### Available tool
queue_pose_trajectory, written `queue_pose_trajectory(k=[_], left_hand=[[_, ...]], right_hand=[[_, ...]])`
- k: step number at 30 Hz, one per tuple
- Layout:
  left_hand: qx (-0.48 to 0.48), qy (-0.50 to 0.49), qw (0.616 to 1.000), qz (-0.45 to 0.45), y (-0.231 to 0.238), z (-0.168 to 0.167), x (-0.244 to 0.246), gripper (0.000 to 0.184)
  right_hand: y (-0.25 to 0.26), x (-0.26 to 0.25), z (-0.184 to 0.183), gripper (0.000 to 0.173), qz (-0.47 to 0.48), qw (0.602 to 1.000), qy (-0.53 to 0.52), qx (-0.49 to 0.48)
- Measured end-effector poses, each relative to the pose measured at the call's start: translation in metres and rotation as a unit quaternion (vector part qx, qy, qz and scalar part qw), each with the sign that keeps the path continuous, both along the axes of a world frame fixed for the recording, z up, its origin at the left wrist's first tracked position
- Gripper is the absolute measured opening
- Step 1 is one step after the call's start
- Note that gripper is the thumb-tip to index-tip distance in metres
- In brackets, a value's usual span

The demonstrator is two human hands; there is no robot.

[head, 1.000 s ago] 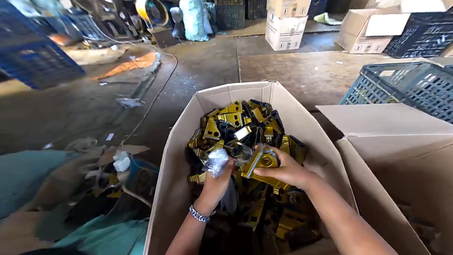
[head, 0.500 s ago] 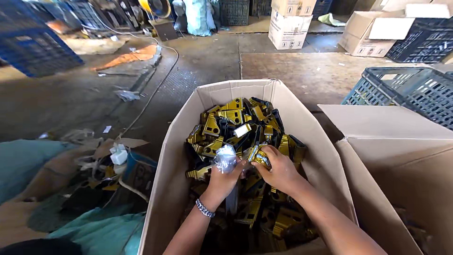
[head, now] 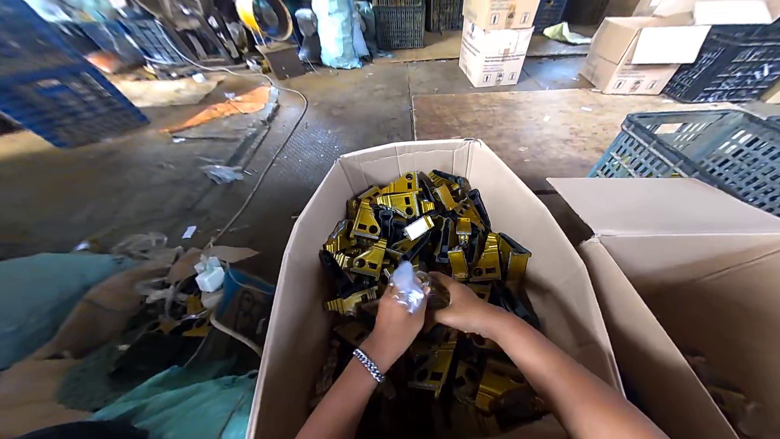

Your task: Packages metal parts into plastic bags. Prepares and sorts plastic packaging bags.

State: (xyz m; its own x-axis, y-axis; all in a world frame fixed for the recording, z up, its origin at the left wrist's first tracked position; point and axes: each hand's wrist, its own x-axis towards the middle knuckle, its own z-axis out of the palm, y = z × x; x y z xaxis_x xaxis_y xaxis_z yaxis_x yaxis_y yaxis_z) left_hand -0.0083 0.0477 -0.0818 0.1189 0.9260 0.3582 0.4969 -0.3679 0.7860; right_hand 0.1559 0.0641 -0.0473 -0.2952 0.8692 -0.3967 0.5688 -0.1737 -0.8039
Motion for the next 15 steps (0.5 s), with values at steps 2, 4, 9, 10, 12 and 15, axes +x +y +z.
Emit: queue_pose_trajectory(k=[2, 4, 9, 10, 12, 15], left_hand=[[-0.038, -0.078, 0.996, 0.004, 0.008, 0.002, -0.013, 0.034], [0.022, -0.109, 0.993, 0.028, 0.011, 0.007, -0.019, 0.025], [0.258, 0.013, 0.966, 0.023, -0.010, 0.024, 0.000, 0.016], [0.265, 0.002, 0.964, -0.015, -0.019, 0.023, 0.009, 0.015], [0.196, -0.092, 0.974, -0.065, -0.029, 0.018, 0.021, 0.014], [-0.058, -0.299, 0.952, -0.037, -0.020, 0.026, 0.008, 0.018]], right_hand=[[-0.004, 0.009, 0.001, 0.072, -0.055, 0.990, 0.127, 0.010], [-0.005, 0.009, 0.005, 0.061, -0.102, 0.982, 0.154, 0.050], [-0.006, -0.006, 0.007, 0.044, -0.149, 0.958, 0.200, 0.143], [-0.006, -0.004, 0.005, 0.040, -0.169, 0.953, 0.203, 0.149], [-0.006, 0.002, 0.004, 0.038, -0.213, 0.953, 0.184, 0.112], [-0.004, 0.020, 0.012, 0.031, -0.264, 0.928, 0.258, 0.050]])
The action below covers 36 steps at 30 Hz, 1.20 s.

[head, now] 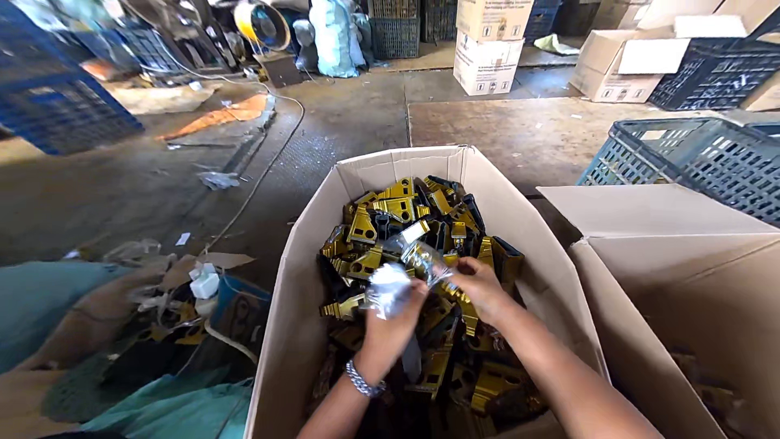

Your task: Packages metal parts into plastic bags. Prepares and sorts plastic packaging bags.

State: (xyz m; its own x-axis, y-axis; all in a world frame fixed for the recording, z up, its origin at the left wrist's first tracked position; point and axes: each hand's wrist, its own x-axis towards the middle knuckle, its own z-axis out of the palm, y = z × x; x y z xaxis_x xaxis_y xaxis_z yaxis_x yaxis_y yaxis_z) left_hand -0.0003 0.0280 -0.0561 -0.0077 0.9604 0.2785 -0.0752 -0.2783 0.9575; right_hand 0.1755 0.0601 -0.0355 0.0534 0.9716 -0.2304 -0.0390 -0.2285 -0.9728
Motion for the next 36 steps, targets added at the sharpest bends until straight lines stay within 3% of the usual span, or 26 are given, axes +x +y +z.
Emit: queue_pose_trajectory(k=[2, 4, 5, 6, 7, 8, 10, 12, 14, 17, 20, 22, 25, 27, 28, 30, 32, 34, 36], left_hand=[[-0.130, -0.096, 0.987, -0.016, 0.007, 0.008, -0.018, 0.024], [-0.208, -0.147, 0.967, -0.030, 0.009, 0.011, -0.028, 0.029], [-0.228, -0.143, 0.962, -0.039, 0.008, 0.012, -0.028, 0.033], [-0.233, -0.116, 0.964, -0.049, 0.006, 0.012, -0.024, 0.032], [-0.226, -0.066, 0.970, -0.066, 0.005, 0.011, -0.021, 0.025], [-0.204, 0.001, 0.976, -0.083, 0.004, 0.008, -0.018, 0.020], [-0.110, 0.129, 0.982, -0.081, 0.005, -0.003, -0.012, 0.022], [-0.024, 0.189, 0.981, -0.041, 0.001, -0.013, -0.012, 0.026], [0.070, 0.212, 0.975, 0.003, 0.003, -0.024, -0.012, 0.033], [0.151, 0.270, 0.950, 0.034, 0.012, -0.030, -0.011, 0.027], [0.008, 0.219, 0.976, 0.015, 0.005, -0.016, -0.008, 0.049], [-0.089, 0.160, 0.983, 0.017, 0.002, -0.001, -0.010, 0.065], [0.028, 0.254, 0.966, 0.027, 0.006, -0.016, -0.014, 0.058], [0.056, 0.302, 0.952, 0.014, 0.008, -0.022, -0.013, 0.052], [0.023, 0.294, 0.956, 0.004, 0.007, -0.019, -0.013, 0.055], [-0.116, 0.185, 0.975, -0.036, 0.005, -0.005, -0.014, 0.062], [-0.212, 0.043, 0.975, -0.048, 0.003, 0.009, -0.012, 0.058], [-0.232, -0.059, 0.970, -0.040, 0.002, 0.016, -0.011, 0.045], [-0.226, -0.098, 0.969, -0.008, 0.005, 0.017, -0.013, 0.021]], right_hand=[[-0.004, 0.036, 0.005, 0.022, 0.058, 0.974, 0.195, 0.099], [0.001, 0.070, 0.003, 0.036, 0.193, 0.857, 0.409, 0.247], [0.007, 0.075, 0.008, 0.043, 0.215, 0.829, 0.431, 0.286], [0.004, 0.068, 0.013, 0.049, 0.156, 0.868, 0.389, 0.267], [0.000, 0.055, 0.011, 0.048, 0.112, 0.929, 0.283, 0.208], [-0.003, 0.041, 0.010, 0.039, 0.137, 0.971, 0.142, 0.138], [-0.006, 0.007, 0.014, 0.035, 0.215, 0.973, -0.073, 0.045], [-0.008, -0.006, 0.013, 0.027, 0.245, 0.950, -0.175, 0.082], [-0.012, -0.006, 0.013, 0.024, 0.246, 0.949, -0.177, 0.082], [-0.020, -0.017, 0.016, 0.041, 0.276, 0.943, -0.176, 0.051], [-0.014, -0.015, 0.006, 0.026, 0.221, 0.946, -0.218, 0.089], [-0.006, -0.004, 0.006, 0.022, 0.155, 0.974, -0.163, 0.031], [-0.012, -0.009, 0.017, 0.034, 0.184, 0.980, -0.069, -0.028], [-0.019, -0.022, 0.018, 0.032, 0.241, 0.964, -0.109, 0.022], [-0.019, -0.023, 0.015, 0.027, 0.246, 0.959, -0.131, 0.048], [-0.014, -0.017, 0.008, 0.021, 0.227, 0.965, -0.120, 0.046], [-0.012, -0.012, 0.006, 0.017, 0.212, 0.975, -0.071, 0.015], [-0.012, -0.011, 0.009, 0.013, 0.195, 0.979, -0.052, 0.000], [-0.014, -0.009, 0.010, 0.012, 0.201, 0.978, -0.047, -0.008]])
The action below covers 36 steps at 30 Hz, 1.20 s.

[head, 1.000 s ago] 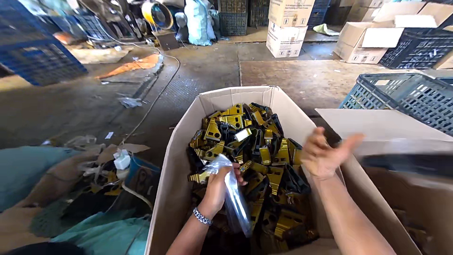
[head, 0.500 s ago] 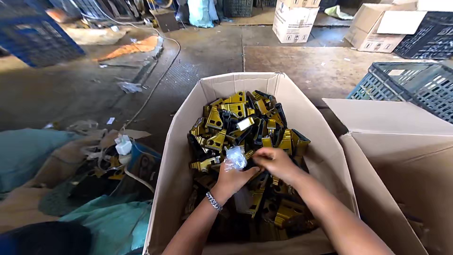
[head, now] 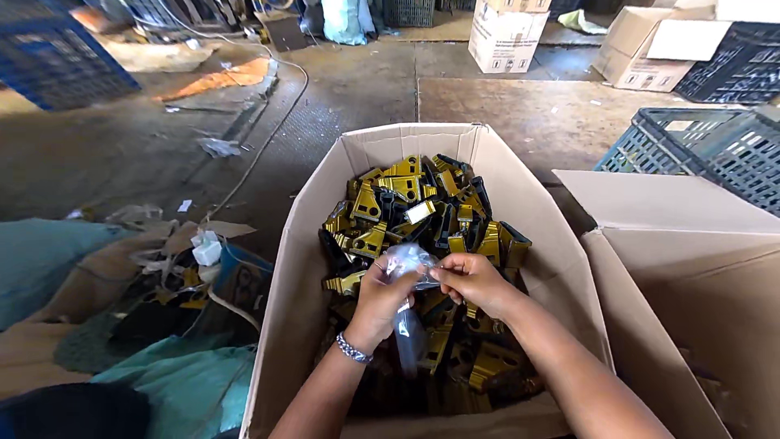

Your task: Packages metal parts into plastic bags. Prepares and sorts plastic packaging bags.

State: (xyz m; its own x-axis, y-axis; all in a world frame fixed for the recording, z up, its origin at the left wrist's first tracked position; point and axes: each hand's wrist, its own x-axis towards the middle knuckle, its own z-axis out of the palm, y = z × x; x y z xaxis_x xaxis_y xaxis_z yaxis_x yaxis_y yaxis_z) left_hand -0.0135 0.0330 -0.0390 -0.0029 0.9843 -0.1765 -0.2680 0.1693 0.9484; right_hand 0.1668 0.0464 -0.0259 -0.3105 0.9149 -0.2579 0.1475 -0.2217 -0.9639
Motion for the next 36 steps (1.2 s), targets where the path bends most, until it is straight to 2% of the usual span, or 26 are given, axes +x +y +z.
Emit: queue_pose_trajectory(k=[2, 3, 6, 8, 10, 11, 13, 16, 18, 21, 23, 25, 27, 29, 30, 32, 33, 34, 35, 36], left_hand=[[0.006, 0.037, 0.999, 0.017, 0.004, -0.001, -0.003, 0.006], [0.010, 0.064, 0.998, 0.009, 0.004, -0.004, -0.005, 0.006], [0.008, 0.124, 0.992, -0.020, 0.000, -0.009, -0.005, 0.012], [0.058, 0.200, 0.977, -0.033, 0.002, -0.013, -0.005, 0.018], [0.091, 0.261, 0.959, -0.056, 0.003, -0.016, -0.008, 0.026], [0.084, 0.264, 0.958, -0.071, 0.002, -0.019, -0.008, 0.032], [0.073, 0.244, 0.963, -0.089, -0.001, -0.022, -0.004, 0.040], [0.141, 0.264, 0.950, -0.092, 0.000, -0.022, -0.005, 0.048], [0.169, 0.282, 0.941, -0.073, 0.004, -0.023, -0.012, 0.035], [0.096, 0.225, 0.969, -0.033, 0.007, -0.017, -0.015, 0.009], [0.067, 0.175, 0.982, -0.013, 0.005, -0.012, -0.009, 0.006], [0.073, 0.163, 0.984, -0.020, 0.000, -0.013, -0.006, 0.005], [0.089, 0.186, 0.976, -0.073, -0.003, -0.015, -0.009, 0.009], [0.116, 0.212, 0.960, -0.142, -0.003, -0.017, -0.011, 0.011], [0.142, 0.251, 0.946, -0.149, 0.000, -0.020, -0.014, 0.012], [0.167, 0.349, 0.918, -0.091, 0.012, -0.031, -0.027, 0.018], [0.138, 0.362, 0.920, -0.054, 0.019, -0.035, -0.035, 0.021], [0.089, 0.340, 0.936, -0.026, 0.023, -0.034, -0.040, 0.023], [0.042, 0.274, 0.961, -0.018, 0.023, -0.031, -0.039, 0.024], [0.007, 0.178, 0.983, -0.050, 0.017, -0.026, -0.034, 0.025]], right_hand=[[0.000, 0.005, 0.002, 0.011, 0.062, 0.998, 0.007, -0.021], [0.001, 0.007, 0.004, 0.010, 0.082, 0.996, 0.009, -0.035], [0.004, 0.008, 0.005, 0.018, 0.059, 0.995, -0.008, -0.078], [0.005, 0.009, 0.005, 0.021, 0.070, 0.993, -0.033, -0.091], [0.003, 0.010, 0.005, 0.036, 0.093, 0.993, -0.048, -0.062], [0.003, 0.008, 0.002, 0.036, 0.078, 0.995, -0.058, -0.027], [0.006, 0.003, -0.003, 0.023, 0.013, 0.996, -0.088, 0.031], [0.010, 0.002, -0.009, 0.026, -0.036, 0.990, -0.128, 0.056], [0.006, 0.007, -0.010, 0.019, 0.001, 0.998, -0.064, 0.025], [0.004, 0.012, -0.010, 0.014, 0.038, 0.999, 0.009, -0.035], [0.005, 0.004, -0.007, 0.020, 0.019, 0.999, 0.003, -0.049], [0.001, 0.003, -0.006, 0.021, 0.043, 0.998, -0.012, -0.049], [-0.001, 0.011, -0.006, 0.012, 0.111, 0.992, -0.008, -0.054], [0.001, 0.016, -0.007, 0.023, 0.148, 0.987, 0.006, -0.067], [0.002, 0.015, -0.008, 0.018, 0.137, 0.988, 0.002, -0.069], [0.004, 0.013, -0.008, 0.010, 0.073, 0.995, -0.017, -0.072], [0.006, 0.011, -0.008, 0.014, 0.026, 0.997, -0.027, -0.073], [0.009, 0.008, -0.009, 0.022, -0.018, 0.997, -0.044, -0.064], [0.010, 0.004, -0.010, 0.030, -0.041, 0.996, -0.070, -0.039], [0.009, 0.000, -0.010, 0.034, -0.023, 0.994, -0.108, 0.000]])
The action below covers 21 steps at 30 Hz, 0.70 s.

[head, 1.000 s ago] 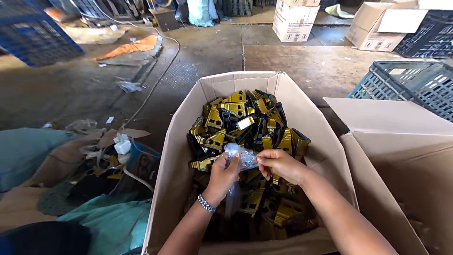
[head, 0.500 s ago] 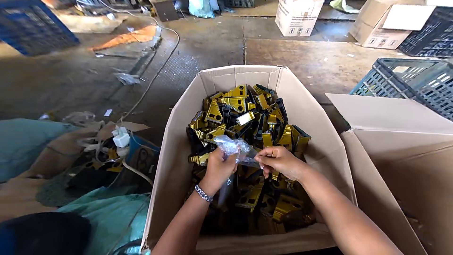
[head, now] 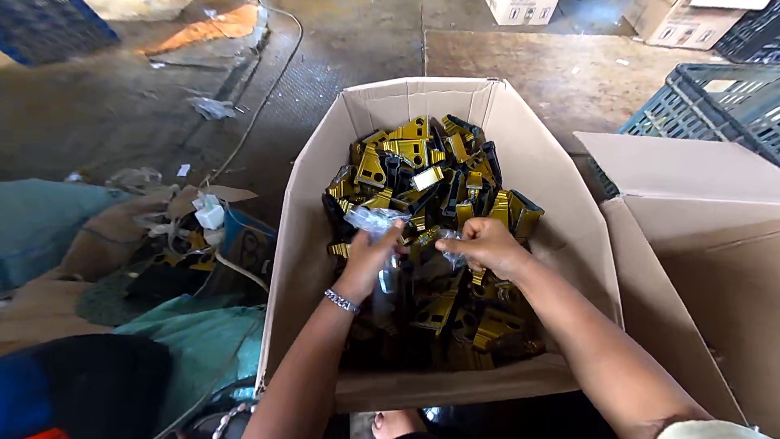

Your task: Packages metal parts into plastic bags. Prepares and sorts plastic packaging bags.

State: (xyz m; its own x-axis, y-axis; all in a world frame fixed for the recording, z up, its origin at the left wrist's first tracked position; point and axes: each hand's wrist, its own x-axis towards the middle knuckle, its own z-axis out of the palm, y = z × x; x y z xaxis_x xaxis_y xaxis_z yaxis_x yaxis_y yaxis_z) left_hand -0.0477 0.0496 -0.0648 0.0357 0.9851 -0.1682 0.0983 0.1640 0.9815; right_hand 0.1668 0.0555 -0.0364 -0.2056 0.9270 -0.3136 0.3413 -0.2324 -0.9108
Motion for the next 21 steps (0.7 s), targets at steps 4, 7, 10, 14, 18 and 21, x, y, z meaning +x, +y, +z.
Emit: queue_pose_trajectory(k=[4, 7, 10, 14, 18, 21], left_hand=[[-0.013, -0.131, 0.976, -0.173, -0.020, 0.014, 0.019, 0.024], [0.083, -0.001, 0.994, -0.071, -0.006, 0.013, -0.005, 0.028], [0.087, 0.101, 0.991, 0.011, 0.001, -0.005, -0.016, 0.025], [0.116, 0.112, 0.986, 0.046, 0.008, -0.016, -0.017, 0.024], [0.135, 0.122, 0.981, 0.069, 0.005, -0.013, -0.015, 0.030], [0.128, 0.141, 0.980, 0.055, 0.005, -0.013, -0.011, 0.025]], right_hand=[[-0.007, -0.012, 0.011, 0.038, 0.210, 0.971, -0.066, 0.094], [0.006, 0.007, 0.006, 0.028, 0.062, 0.998, 0.016, 0.020], [0.006, 0.002, -0.034, 0.030, 0.075, 0.994, -0.079, -0.020], [-0.025, -0.032, -0.086, 0.081, 0.386, 0.884, -0.250, -0.080], [-0.025, -0.018, -0.076, 0.108, 0.383, 0.845, -0.347, -0.138], [-0.021, -0.008, -0.074, 0.102, 0.386, 0.821, -0.387, -0.163]])
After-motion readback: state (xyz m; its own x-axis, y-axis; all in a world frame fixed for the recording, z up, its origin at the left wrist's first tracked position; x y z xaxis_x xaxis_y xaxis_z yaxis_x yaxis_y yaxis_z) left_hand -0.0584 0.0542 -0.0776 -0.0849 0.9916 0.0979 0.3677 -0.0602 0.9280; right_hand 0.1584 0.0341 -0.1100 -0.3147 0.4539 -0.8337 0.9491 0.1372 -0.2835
